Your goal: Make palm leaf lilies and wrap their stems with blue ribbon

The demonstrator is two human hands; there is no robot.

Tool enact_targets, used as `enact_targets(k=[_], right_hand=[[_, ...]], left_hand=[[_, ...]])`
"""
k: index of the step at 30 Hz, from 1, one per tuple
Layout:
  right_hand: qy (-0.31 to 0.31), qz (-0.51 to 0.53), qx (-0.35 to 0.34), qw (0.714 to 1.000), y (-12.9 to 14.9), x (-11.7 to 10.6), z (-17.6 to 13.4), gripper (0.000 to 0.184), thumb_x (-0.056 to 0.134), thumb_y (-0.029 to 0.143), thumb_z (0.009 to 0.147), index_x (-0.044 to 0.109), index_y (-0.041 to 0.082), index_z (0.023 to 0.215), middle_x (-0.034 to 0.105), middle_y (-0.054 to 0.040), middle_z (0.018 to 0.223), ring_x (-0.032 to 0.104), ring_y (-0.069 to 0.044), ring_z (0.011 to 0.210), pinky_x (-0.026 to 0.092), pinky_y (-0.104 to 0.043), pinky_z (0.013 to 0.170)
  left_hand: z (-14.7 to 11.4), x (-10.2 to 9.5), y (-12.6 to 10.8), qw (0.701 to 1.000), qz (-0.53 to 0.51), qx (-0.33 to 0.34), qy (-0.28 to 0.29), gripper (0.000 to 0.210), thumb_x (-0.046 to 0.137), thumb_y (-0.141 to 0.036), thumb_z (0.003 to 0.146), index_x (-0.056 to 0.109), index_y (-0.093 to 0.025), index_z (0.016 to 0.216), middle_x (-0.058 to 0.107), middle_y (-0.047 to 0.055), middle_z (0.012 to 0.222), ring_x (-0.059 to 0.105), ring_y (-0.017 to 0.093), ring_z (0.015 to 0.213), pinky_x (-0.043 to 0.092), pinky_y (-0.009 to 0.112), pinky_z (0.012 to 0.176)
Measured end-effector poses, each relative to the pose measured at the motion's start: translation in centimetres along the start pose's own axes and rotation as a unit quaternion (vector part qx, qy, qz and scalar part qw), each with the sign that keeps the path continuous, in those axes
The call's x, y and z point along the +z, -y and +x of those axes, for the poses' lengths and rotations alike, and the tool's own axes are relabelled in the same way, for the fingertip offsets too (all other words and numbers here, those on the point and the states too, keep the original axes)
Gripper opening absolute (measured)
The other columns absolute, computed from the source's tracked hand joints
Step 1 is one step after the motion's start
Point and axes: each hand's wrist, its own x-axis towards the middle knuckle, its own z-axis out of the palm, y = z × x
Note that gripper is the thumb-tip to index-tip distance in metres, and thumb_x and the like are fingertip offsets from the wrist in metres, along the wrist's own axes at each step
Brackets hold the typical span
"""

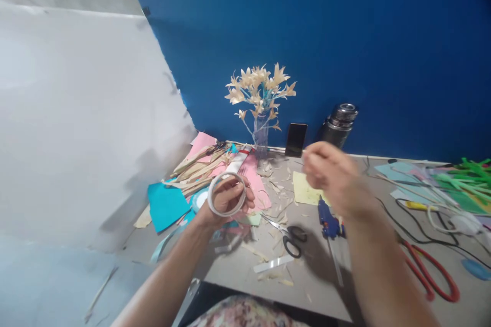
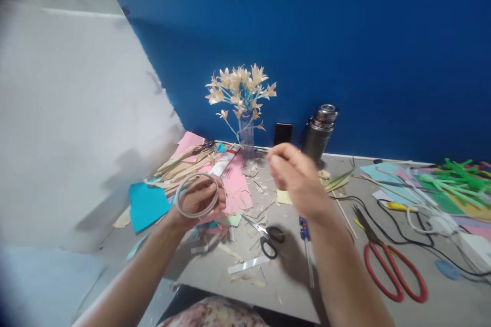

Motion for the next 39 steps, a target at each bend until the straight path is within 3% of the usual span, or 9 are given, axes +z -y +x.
enact_targets(k=[2, 5, 9, 15, 17, 20, 27, 33, 39], right_hand=[[0.018, -0.032, 0.022, 0.999, -1.0, 2.6, 0.8, 0.03, 0.066, 0.048, 0.088, 0.064, 0.019, 0.095, 0.044, 0.0075, 0.057, 0.034, -0.008, 0.047, 0.027, -0.022, 0.045], [0.103, -0.123, 0.068, 0.985, -2.7, 6.0, 1.4, 0.03, 0.072, 0.044, 0.08, 0.067, 0.016, 0.09, 0.054, 0.0045, 0.059, 0.043, -0.01, 0.053, 0.031, -0.023, 0.05], [0.055, -0.187, 0.044, 0.98, -2.8, 6.8, -0.3, 0.027, 0.068, 0.035, 0.08, 0.062, 0.017, 0.061, 0.056, 0.0021, 0.057, 0.045, -0.011, 0.054, 0.033, -0.024, 0.052], [0.246, -0.191, 0.072, 0.947, -0.7, 6.9, -5.2, 0.022, 0.067, 0.037, 0.085, 0.078, 0.02, 0.095, 0.06, 0.0014, 0.062, 0.045, -0.011, 0.055, 0.031, -0.023, 0.05], [0.203, -0.196, 0.088, 0.955, -0.9, 8.1, -5.7, 0.027, 0.07, 0.039, 0.083, 0.076, 0.02, 0.101, 0.054, 0.0036, 0.059, 0.041, -0.01, 0.054, 0.028, -0.023, 0.049], [0.122, -0.138, 0.099, 0.978, -1.8, 10.1, -5.3, 0.033, 0.065, 0.049, 0.084, 0.071, 0.016, 0.085, 0.05, 0.0032, 0.061, 0.039, -0.01, 0.055, 0.029, -0.023, 0.05], [0.088, -0.133, 0.069, 0.985, -3.0, 11.0, -5.5, 0.037, 0.061, 0.043, 0.084, 0.048, 0.02, 0.059, 0.043, 0.0044, 0.056, 0.039, -0.011, 0.055, 0.032, -0.024, 0.053], [-0.032, -0.193, 0.002, 0.981, -2.7, 10.6, -4.9, 0.025, 0.059, 0.042, 0.089, 0.065, 0.019, 0.081, 0.054, 0.002, 0.066, 0.045, -0.013, 0.061, 0.035, -0.025, 0.057], [-0.034, -0.279, -0.036, 0.959, -3.3, 11.2, -3.9, 0.019, 0.06, 0.035, 0.089, 0.068, 0.02, 0.078, 0.055, 0.0018, 0.061, 0.048, -0.014, 0.058, 0.033, -0.026, 0.057]], left_hand=[[-0.2, 0.8, -0.3, 1.0, 0.008, 0.01, 0.009, 0.023, 0.074, -0.031, 0.082, 0.063, -0.014, 0.093, 0.073, 0.006, 0.073, 0.07, 0.018, 0.06, 0.051, 0.022, 0.047], [-0.5, 1.3, -0.6, 0.999, 0.029, 0.016, 0.017, 0.028, 0.076, -0.036, 0.08, 0.063, -0.015, 0.091, 0.072, 0.006, 0.07, 0.069, 0.018, 0.057, 0.05, 0.023, 0.046], [-0.6, 0.4, -1.1, 0.996, 0.055, 0.038, -0.058, 0.033, 0.077, -0.039, 0.077, 0.06, -0.015, 0.092, 0.074, 0.008, 0.074, 0.069, 0.019, 0.055, 0.05, 0.024, 0.046], [-0.7, -0.7, -1.6, 0.989, 0.006, 0.057, -0.139, 0.037, 0.079, -0.038, 0.072, 0.058, -0.015, 0.091, 0.072, 0.004, 0.071, 0.065, 0.014, 0.052, 0.047, 0.021, 0.046], [-0.7, -0.3, -1.3, 0.988, 0.0, 0.072, -0.14, 0.037, 0.078, -0.039, 0.073, 0.057, -0.016, 0.092, 0.071, 0.003, 0.069, 0.064, 0.014, 0.05, 0.046, 0.022, 0.045], [-1.1, 0.8, -0.5, 0.982, 0.03, 0.117, -0.148, 0.034, 0.074, -0.04, 0.076, 0.056, -0.017, 0.093, 0.073, 0.003, 0.069, 0.065, 0.016, 0.05, 0.046, 0.024, 0.045], [-2.8, 2.1, -0.5, 0.951, 0.159, 0.198, -0.177, 0.03, 0.068, -0.045, 0.084, 0.059, -0.018, 0.094, 0.076, 0.006, 0.08, 0.071, 0.02, 0.063, 0.053, 0.029, 0.059], [-3.3, 1.8, -0.9, 0.94, 0.227, 0.205, -0.153, 0.023, 0.066, -0.041, 0.087, 0.066, -0.019, 0.092, 0.077, 0.009, 0.09, 0.071, 0.023, 0.077, 0.055, 0.033, 0.071], [-3.2, 2.0, -0.8, 0.957, 0.188, 0.188, -0.113, 0.023, 0.071, -0.042, 0.083, 0.067, -0.019, 0.085, 0.077, 0.011, 0.103, 0.071, 0.029, 0.098, 0.056, 0.037, 0.082]])
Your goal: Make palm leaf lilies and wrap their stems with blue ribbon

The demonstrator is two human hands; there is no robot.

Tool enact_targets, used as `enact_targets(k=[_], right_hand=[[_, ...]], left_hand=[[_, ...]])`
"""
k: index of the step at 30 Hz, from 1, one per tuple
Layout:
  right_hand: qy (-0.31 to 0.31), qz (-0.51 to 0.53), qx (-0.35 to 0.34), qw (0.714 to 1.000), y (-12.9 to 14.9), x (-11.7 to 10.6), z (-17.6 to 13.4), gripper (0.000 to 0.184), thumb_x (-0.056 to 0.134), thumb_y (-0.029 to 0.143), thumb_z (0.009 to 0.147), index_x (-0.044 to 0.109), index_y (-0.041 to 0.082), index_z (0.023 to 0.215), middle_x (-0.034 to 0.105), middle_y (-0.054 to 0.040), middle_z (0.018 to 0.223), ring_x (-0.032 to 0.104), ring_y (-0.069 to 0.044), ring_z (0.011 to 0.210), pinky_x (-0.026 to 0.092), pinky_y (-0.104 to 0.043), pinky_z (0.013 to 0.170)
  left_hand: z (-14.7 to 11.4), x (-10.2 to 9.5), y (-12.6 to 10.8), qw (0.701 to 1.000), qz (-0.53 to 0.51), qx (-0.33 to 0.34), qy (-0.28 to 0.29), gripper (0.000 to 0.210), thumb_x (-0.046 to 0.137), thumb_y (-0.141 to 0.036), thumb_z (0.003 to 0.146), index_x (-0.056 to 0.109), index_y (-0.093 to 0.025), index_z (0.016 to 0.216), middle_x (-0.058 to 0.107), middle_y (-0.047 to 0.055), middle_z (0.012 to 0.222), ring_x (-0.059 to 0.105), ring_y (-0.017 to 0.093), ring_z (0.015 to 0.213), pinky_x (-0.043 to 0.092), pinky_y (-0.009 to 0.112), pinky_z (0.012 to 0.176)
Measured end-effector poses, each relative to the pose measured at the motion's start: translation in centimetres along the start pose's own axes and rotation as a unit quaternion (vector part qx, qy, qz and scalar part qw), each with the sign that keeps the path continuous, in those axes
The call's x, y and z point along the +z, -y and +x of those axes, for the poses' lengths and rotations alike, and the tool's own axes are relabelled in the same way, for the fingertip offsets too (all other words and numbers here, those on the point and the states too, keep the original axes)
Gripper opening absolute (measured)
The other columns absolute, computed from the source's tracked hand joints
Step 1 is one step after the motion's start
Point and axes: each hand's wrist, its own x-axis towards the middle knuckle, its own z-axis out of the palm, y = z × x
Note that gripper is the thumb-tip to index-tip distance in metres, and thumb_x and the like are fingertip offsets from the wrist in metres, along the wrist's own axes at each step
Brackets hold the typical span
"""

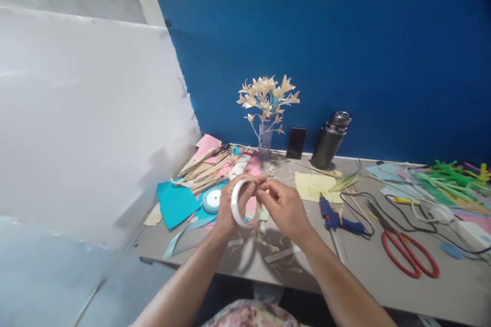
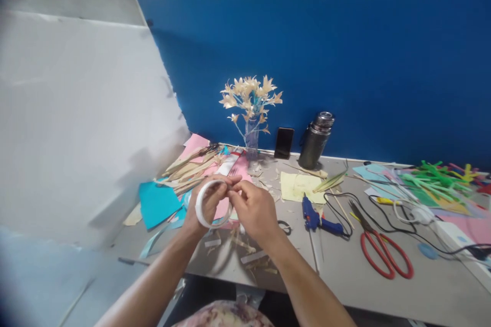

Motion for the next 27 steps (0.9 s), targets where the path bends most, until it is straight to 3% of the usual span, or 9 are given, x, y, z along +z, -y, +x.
enact_targets(k=[4, 7, 9, 14, 17, 20, 23, 25, 27], right_hand=[[-0.019, 0.155, 0.016, 0.988, -1.3, -1.8, -1.2, 0.028, 0.059, 0.042, 0.091, 0.062, 0.019, 0.075, 0.052, 0.0022, 0.061, 0.043, -0.013, 0.056, 0.034, -0.025, 0.054], [0.141, 0.236, 0.027, 0.961, -1.9, -3.4, -2.6, 0.038, 0.058, 0.048, 0.092, 0.062, 0.018, 0.069, 0.049, 0.003, 0.056, 0.039, -0.011, 0.05, 0.031, -0.025, 0.051], [0.242, 0.189, 0.012, 0.952, -1.7, -3.6, -3.2, 0.044, 0.056, 0.049, 0.094, 0.064, 0.017, 0.065, 0.054, 0.0004, 0.057, 0.045, -0.012, 0.054, 0.035, -0.025, 0.054], [0.119, 0.155, 0.086, 0.977, -1.3, -1.3, -2.9, 0.03, 0.066, 0.046, 0.087, 0.072, 0.016, 0.093, 0.043, 0.0061, 0.056, 0.039, -0.011, 0.053, 0.032, -0.023, 0.052], [0.143, 0.225, 0.125, 0.956, -1.5, -0.1, -2.7, 0.033, 0.077, 0.045, 0.078, 0.072, 0.017, 0.092, 0.039, 0.0087, 0.053, 0.032, -0.009, 0.049, 0.026, -0.022, 0.048], [0.245, 0.289, 0.104, 0.92, -1.4, -1.1, -3.6, 0.032, 0.079, 0.047, 0.076, 0.071, 0.016, 0.071, 0.053, 0.0037, 0.057, 0.041, -0.009, 0.051, 0.031, -0.022, 0.05], [0.422, 0.294, 0.027, 0.857, -1.4, -4.0, -5.0, 0.039, 0.067, 0.053, 0.086, 0.077, 0.016, 0.076, 0.065, -0.0034, 0.068, 0.057, -0.015, 0.062, 0.042, -0.026, 0.062], [0.417, 0.223, 0.004, 0.881, -1.7, -5.7, -5.7, 0.041, 0.061, 0.054, 0.091, 0.078, 0.017, 0.086, 0.061, -0.001, 0.065, 0.053, -0.014, 0.059, 0.041, -0.025, 0.061], [0.311, 0.139, 0.03, 0.94, -2.4, -6.7, -6.1, 0.036, 0.065, 0.053, 0.088, 0.076, 0.019, 0.091, 0.056, 0.0025, 0.062, 0.046, -0.012, 0.055, 0.037, -0.024, 0.057]], left_hand=[[0.9, -0.6, 0.5, 0.992, -0.124, -0.035, -0.008, 0.032, 0.074, -0.046, 0.079, 0.062, -0.019, 0.088, 0.078, 0.012, 0.098, 0.073, 0.03, 0.095, 0.057, 0.042, 0.079], [1.4, -0.9, 0.8, 0.991, -0.129, -0.031, -0.015, 0.035, 0.075, -0.048, 0.078, 0.059, -0.019, 0.089, 0.078, 0.012, 0.094, 0.073, 0.031, 0.096, 0.057, 0.043, 0.079], [1.5, -0.8, 1.0, 0.994, -0.106, -0.015, -0.029, 0.036, 0.074, -0.05, 0.079, 0.059, -0.019, 0.09, 0.078, 0.012, 0.094, 0.073, 0.031, 0.097, 0.057, 0.042, 0.079], [0.8, 0.5, 1.0, 0.998, -0.05, 0.017, -0.026, 0.029, 0.066, -0.048, 0.086, 0.061, -0.02, 0.092, 0.078, 0.011, 0.098, 0.073, 0.028, 0.094, 0.057, 0.041, 0.081], [0.5, 0.9, 0.8, 0.999, -0.011, 0.03, -0.012, 0.022, 0.061, -0.043, 0.091, 0.062, -0.021, 0.094, 0.077, 0.009, 0.099, 0.072, 0.027, 0.093, 0.056, 0.04, 0.082], [0.8, 0.2, 0.3, 0.996, 0.048, 0.07, -0.042, 0.018, 0.059, -0.039, 0.092, 0.064, -0.022, 0.094, 0.076, 0.009, 0.103, 0.069, 0.027, 0.098, 0.054, 0.038, 0.083], [1.5, -1.5, 0.1, 0.973, 0.19, 0.105, -0.073, 0.014, 0.058, -0.029, 0.09, 0.07, -0.022, 0.089, 0.074, 0.007, 0.097, 0.067, 0.025, 0.094, 0.05, 0.034, 0.083], [2.0, -2.7, 0.5, 0.952, 0.289, 0.094, -0.022, 0.015, 0.057, -0.022, 0.086, 0.072, -0.022, 0.085, 0.073, 0.004, 0.089, 0.065, 0.023, 0.086, 0.047, 0.032, 0.08], [2.6, -3.5, 1.4, 0.934, 0.347, 0.074, 0.03, 0.019, 0.054, -0.018, 0.085, 0.072, -0.022, 0.082, 0.073, 0.003, 0.084, 0.065, 0.022, 0.08, 0.045, 0.031, 0.077]])
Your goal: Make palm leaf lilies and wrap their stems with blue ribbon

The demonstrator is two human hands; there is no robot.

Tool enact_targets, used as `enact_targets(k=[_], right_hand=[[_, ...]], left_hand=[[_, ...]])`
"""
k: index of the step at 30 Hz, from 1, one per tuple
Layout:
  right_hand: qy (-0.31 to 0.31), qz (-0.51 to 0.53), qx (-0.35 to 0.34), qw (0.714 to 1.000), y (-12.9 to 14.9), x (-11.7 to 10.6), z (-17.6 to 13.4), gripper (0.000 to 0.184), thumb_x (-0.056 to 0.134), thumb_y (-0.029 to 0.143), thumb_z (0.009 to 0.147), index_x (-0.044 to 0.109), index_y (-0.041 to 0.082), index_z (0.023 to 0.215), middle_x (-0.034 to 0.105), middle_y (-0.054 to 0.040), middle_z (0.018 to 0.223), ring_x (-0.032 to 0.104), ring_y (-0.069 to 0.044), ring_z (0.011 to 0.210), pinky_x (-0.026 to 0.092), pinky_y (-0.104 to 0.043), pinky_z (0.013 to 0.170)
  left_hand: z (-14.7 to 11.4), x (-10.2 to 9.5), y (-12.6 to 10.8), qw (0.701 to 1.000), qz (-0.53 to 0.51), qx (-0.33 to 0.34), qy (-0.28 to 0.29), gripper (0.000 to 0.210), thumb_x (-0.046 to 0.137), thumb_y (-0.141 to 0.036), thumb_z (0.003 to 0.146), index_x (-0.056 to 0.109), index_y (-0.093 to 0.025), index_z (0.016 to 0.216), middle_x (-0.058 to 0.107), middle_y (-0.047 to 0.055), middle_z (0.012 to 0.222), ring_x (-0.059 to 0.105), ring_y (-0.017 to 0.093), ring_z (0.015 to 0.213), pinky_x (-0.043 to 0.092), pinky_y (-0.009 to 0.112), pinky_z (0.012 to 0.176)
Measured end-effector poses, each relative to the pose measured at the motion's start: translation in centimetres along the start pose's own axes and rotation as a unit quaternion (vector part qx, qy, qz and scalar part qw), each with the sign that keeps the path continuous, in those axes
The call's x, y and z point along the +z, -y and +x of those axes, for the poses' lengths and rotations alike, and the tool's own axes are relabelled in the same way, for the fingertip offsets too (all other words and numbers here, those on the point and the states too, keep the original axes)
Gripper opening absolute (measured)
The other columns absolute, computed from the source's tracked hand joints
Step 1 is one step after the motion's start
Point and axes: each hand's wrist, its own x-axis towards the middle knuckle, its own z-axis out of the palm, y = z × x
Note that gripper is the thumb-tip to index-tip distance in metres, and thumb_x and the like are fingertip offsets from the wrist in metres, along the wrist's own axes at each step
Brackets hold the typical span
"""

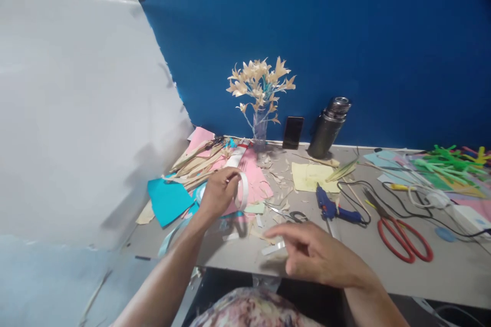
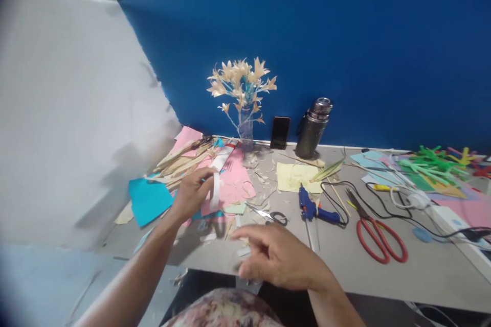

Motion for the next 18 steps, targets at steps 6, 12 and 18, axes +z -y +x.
enact_targets(k=[6, 12, 18], right_hand=[[-0.189, -0.066, 0.038, 0.979, -2.8, -1.6, -2.4, 0.045, 0.052, 0.049, 0.096, 0.066, 0.019, 0.066, 0.062, -0.0028, 0.064, 0.056, -0.016, 0.062, 0.042, -0.026, 0.06], [-0.219, -0.089, 0.106, 0.966, -4.0, -2.8, -5.0, 0.042, 0.057, 0.054, 0.092, 0.064, 0.019, 0.069, 0.063, -0.0022, 0.067, 0.057, -0.017, 0.064, 0.045, -0.025, 0.06], [-0.227, -0.088, 0.141, 0.96, -5.7, -3.0, -6.7, 0.041, 0.056, 0.053, 0.092, 0.062, 0.019, 0.069, 0.06, -0.0008, 0.065, 0.055, -0.016, 0.063, 0.044, -0.023, 0.058]], left_hand=[[3.2, 2.3, 3.1, 0.969, 0.203, -0.045, 0.137, 0.017, 0.053, -0.021, 0.087, 0.069, -0.021, 0.081, 0.072, 0.009, 0.079, 0.063, 0.025, 0.077, 0.04, 0.032, 0.071], [6.3, 5.8, 4.2, 0.944, 0.24, -0.061, 0.218, 0.012, 0.05, -0.017, 0.086, 0.062, -0.019, 0.09, 0.068, 0.01, 0.082, 0.062, 0.024, 0.078, 0.037, 0.03, 0.067], [4.7, 3.9, 2.2, 0.905, 0.207, -0.033, 0.37, 0.01, 0.05, -0.026, 0.087, 0.057, -0.022, 0.081, 0.062, 0.003, 0.072, 0.056, 0.019, 0.067, 0.037, 0.028, 0.061]])
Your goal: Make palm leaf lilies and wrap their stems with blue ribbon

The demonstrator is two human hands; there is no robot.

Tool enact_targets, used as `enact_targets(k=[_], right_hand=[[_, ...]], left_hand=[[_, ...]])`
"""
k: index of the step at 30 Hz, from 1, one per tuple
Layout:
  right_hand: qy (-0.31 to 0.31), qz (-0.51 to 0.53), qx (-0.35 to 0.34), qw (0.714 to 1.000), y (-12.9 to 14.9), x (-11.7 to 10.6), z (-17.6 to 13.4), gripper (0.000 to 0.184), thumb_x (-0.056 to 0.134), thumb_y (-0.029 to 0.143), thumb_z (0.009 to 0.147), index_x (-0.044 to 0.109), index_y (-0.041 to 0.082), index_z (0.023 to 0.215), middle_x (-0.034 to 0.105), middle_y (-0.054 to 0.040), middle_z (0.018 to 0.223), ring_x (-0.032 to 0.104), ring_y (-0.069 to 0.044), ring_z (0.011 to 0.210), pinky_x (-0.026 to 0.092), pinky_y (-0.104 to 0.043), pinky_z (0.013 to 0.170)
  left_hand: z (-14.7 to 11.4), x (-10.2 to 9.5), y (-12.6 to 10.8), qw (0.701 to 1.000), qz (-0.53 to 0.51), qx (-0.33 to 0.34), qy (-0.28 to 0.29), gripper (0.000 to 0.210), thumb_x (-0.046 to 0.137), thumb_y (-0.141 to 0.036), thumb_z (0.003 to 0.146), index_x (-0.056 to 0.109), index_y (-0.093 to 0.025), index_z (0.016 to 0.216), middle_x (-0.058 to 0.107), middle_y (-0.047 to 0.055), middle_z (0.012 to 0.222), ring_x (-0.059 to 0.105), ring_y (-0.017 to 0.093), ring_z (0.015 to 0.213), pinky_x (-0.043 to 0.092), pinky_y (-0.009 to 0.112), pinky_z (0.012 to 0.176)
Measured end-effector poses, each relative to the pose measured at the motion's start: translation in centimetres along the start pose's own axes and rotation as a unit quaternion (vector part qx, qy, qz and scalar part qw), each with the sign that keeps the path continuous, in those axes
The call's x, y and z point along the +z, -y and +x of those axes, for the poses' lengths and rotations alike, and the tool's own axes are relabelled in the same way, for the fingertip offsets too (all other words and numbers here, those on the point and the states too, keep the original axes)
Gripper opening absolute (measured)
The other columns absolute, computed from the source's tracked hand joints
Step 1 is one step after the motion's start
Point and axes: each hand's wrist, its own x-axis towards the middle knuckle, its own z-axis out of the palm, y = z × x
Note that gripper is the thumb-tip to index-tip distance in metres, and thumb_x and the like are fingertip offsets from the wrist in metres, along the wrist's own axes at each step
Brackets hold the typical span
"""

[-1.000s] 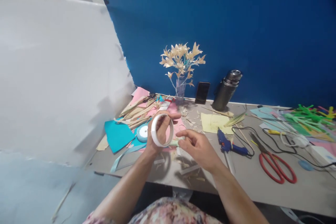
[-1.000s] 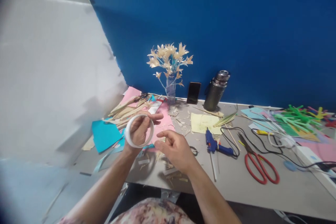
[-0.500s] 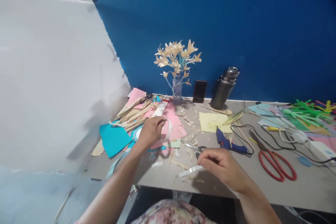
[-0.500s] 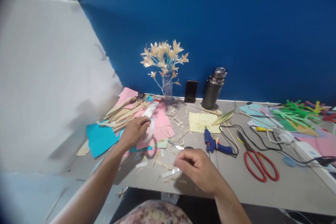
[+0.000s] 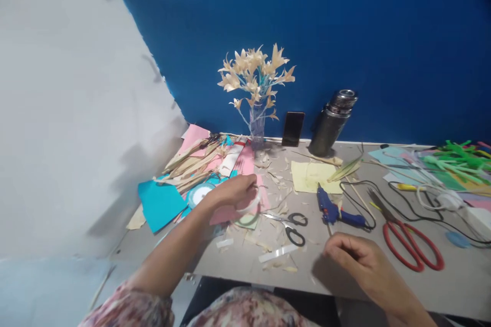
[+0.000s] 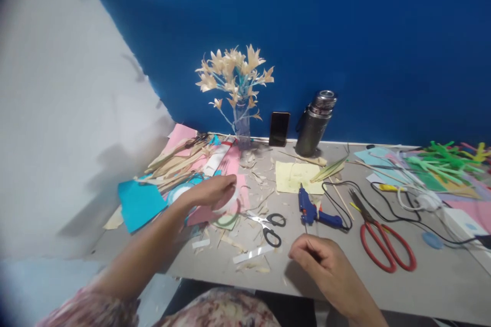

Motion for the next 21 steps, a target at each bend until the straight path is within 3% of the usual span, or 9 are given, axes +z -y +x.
enact_targets(k=[2, 4, 8, 11, 14, 17, 21], right_hand=[[-0.005, 0.001, 0.009, 1.0, -0.6, -0.2, -0.1, 0.041, 0.055, 0.053, 0.092, 0.062, 0.02, 0.069, 0.06, -0.0005, 0.065, 0.055, -0.015, 0.062, 0.043, -0.023, 0.057], [-0.006, -0.009, 0.014, 1.0, -0.7, -0.1, 0.2, 0.042, 0.054, 0.054, 0.093, 0.062, 0.02, 0.07, 0.061, -0.0007, 0.066, 0.056, -0.016, 0.063, 0.042, -0.024, 0.057], [0.007, -0.136, 0.022, 0.99, 0.7, 1.8, 3.1, 0.034, 0.049, 0.044, 0.097, 0.066, 0.02, 0.078, 0.069, -0.0025, 0.075, 0.063, -0.019, 0.072, 0.043, -0.027, 0.065], [0.05, -0.339, 0.038, 0.939, 1.9, 3.8, 5.8, 0.018, 0.056, 0.031, 0.093, 0.07, 0.02, 0.096, 0.076, -0.0087, 0.091, 0.069, -0.026, 0.083, 0.04, -0.03, 0.067], [0.079, -0.461, 0.035, 0.883, 2.2, 5.1, 7.4, 0.019, 0.061, 0.027, 0.089, 0.067, 0.016, 0.104, 0.077, -0.0147, 0.094, 0.072, -0.031, 0.086, 0.038, -0.031, 0.065], [0.087, -0.489, 0.029, 0.868, 1.6, 5.2, 7.8, 0.017, 0.056, 0.026, 0.092, 0.067, 0.016, 0.101, 0.077, -0.015, 0.093, 0.073, -0.031, 0.086, 0.036, -0.031, 0.064], [0.087, -0.471, 0.023, 0.877, 0.8, 4.7, 7.3, 0.02, 0.05, 0.027, 0.097, 0.068, 0.017, 0.095, 0.076, -0.0127, 0.09, 0.072, -0.029, 0.083, 0.031, -0.03, 0.061]], left_hand=[[-1.8, -1.3, 0.1, 0.999, -0.032, 0.025, -0.001, 0.016, 0.042, -0.027, 0.091, 0.056, -0.022, 0.085, 0.065, 0.003, 0.081, 0.059, 0.02, 0.075, 0.041, 0.029, 0.067], [-2.9, -2.5, 0.3, 0.995, -0.077, 0.037, -0.041, 0.018, 0.041, -0.03, 0.093, 0.056, -0.022, 0.091, 0.068, 0.004, 0.092, 0.06, 0.021, 0.084, 0.044, 0.03, 0.074], [-2.1, -2.2, -0.1, 0.994, -0.089, 0.04, -0.05, 0.016, 0.043, -0.031, 0.092, 0.056, -0.022, 0.091, 0.068, 0.004, 0.094, 0.06, 0.022, 0.087, 0.045, 0.032, 0.077], [-0.3, -0.2, -0.8, 0.995, -0.079, 0.05, -0.035, 0.018, 0.039, -0.028, 0.094, 0.054, -0.022, 0.089, 0.066, 0.005, 0.09, 0.058, 0.021, 0.082, 0.043, 0.032, 0.073], [0.2, 1.3, -1.5, 0.997, -0.05, 0.057, 0.021, 0.017, 0.038, -0.027, 0.094, 0.054, -0.021, 0.09, 0.064, 0.005, 0.086, 0.056, 0.02, 0.076, 0.04, 0.03, 0.069], [-1.5, 1.3, -1.6, 0.997, -0.027, 0.057, 0.049, 0.017, 0.039, -0.029, 0.094, 0.053, -0.021, 0.089, 0.061, 0.003, 0.078, 0.053, 0.019, 0.068, 0.035, 0.029, 0.062], [-5.6, 0.1, -0.6, 0.993, -0.068, 0.079, 0.062, 0.017, 0.038, -0.025, 0.094, 0.053, -0.021, 0.088, 0.061, 0.003, 0.082, 0.054, 0.018, 0.073, 0.037, 0.028, 0.066]])
